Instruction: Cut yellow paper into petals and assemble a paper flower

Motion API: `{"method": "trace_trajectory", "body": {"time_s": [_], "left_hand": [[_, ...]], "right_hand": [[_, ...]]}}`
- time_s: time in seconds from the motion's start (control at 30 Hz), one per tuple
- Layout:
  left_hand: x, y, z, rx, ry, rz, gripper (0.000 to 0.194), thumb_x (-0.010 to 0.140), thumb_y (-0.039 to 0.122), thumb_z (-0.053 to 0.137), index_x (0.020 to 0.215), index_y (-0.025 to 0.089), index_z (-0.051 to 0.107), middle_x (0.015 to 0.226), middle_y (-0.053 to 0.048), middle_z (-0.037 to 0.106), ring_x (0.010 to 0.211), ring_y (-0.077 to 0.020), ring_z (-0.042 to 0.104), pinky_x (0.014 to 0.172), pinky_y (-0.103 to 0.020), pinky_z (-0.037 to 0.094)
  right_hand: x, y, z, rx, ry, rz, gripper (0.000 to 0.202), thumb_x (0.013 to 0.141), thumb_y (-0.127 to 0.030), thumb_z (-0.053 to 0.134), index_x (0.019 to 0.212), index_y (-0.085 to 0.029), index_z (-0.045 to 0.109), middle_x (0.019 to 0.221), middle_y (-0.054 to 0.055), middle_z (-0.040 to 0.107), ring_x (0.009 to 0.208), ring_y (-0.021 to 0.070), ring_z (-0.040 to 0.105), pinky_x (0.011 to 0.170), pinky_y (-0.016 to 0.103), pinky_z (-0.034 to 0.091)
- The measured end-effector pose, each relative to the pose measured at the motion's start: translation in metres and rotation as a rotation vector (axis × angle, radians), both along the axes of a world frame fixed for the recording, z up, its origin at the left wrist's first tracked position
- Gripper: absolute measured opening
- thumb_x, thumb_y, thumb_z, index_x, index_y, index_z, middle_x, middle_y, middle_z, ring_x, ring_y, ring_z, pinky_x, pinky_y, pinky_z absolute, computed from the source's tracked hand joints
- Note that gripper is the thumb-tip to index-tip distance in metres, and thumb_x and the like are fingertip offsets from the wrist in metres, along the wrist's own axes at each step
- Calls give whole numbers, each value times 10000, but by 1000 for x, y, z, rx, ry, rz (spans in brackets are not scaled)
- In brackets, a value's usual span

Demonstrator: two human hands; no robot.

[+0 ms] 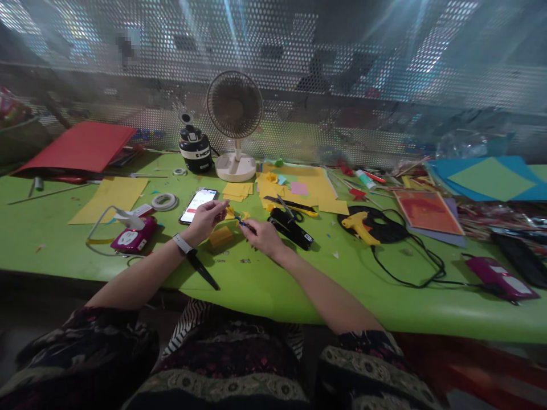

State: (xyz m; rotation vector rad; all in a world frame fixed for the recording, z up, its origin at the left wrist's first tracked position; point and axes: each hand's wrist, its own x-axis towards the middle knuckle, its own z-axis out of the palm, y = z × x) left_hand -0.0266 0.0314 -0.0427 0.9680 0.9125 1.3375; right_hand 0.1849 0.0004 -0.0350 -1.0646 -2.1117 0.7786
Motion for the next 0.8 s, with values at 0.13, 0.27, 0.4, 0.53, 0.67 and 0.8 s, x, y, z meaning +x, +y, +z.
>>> {"method": "trace_trajectory", "body": {"time_s": [0.13, 0.27, 0.4, 0.53, 0.67, 0.8], "left_hand": [[1, 1, -3, 14, 27, 4, 337, 663, 426, 858, 749, 138, 704, 649, 10, 625, 569, -64, 540, 582, -213, 429], [0, 2, -4, 17, 37, 3, 329, 675, 425, 851, 764, 141, 709, 668, 0, 634, 584, -71, 553, 595, -220, 442], [-1, 2, -3, 17, 52, 6, 335, 673, 432, 849, 754, 142, 703, 657, 2, 630, 573, -70, 547, 586, -221, 436], [0, 1, -1, 20, 46, 42, 344, 667, 439, 851, 740, 140, 698, 641, 4, 627, 564, -70, 543, 580, -218, 429], [1, 1, 3, 40, 36, 86, 350, 668, 444, 850, 727, 134, 697, 605, 6, 610, 530, -60, 510, 544, -210, 393], [-1, 1, 6, 39, -4, 112, 354, 664, 445, 853, 703, 137, 681, 599, 11, 599, 522, -53, 498, 534, -200, 383]], "right_hand": [[0, 0, 1, 46, -23, -50, 326, 938, -410, 539, 1011, -144, 714, 636, 36, 665, 481, 142, 583, 480, 262, 446], [0, -1, 1, 65, -37, -77, 338, 936, -408, 541, 1027, -138, 723, 634, 39, 663, 495, 142, 577, 489, 259, 426], [0, 0, 2, 75, -48, -77, 344, 938, -417, 539, 1026, -144, 728, 643, 43, 673, 499, 142, 572, 492, 257, 415], [1, 0, 1, 90, -65, -80, 341, 940, -423, 537, 1006, -149, 727, 663, 47, 685, 505, 140, 586, 503, 252, 419], [1, 0, 0, 101, -78, -94, 316, 940, -423, 532, 965, -166, 714, 646, 35, 676, 513, 142, 586, 512, 252, 414], [1, 0, 2, 69, -48, -89, 279, 927, -411, 513, 914, -176, 663, 654, 32, 660, 512, 146, 577, 514, 269, 416]]}}
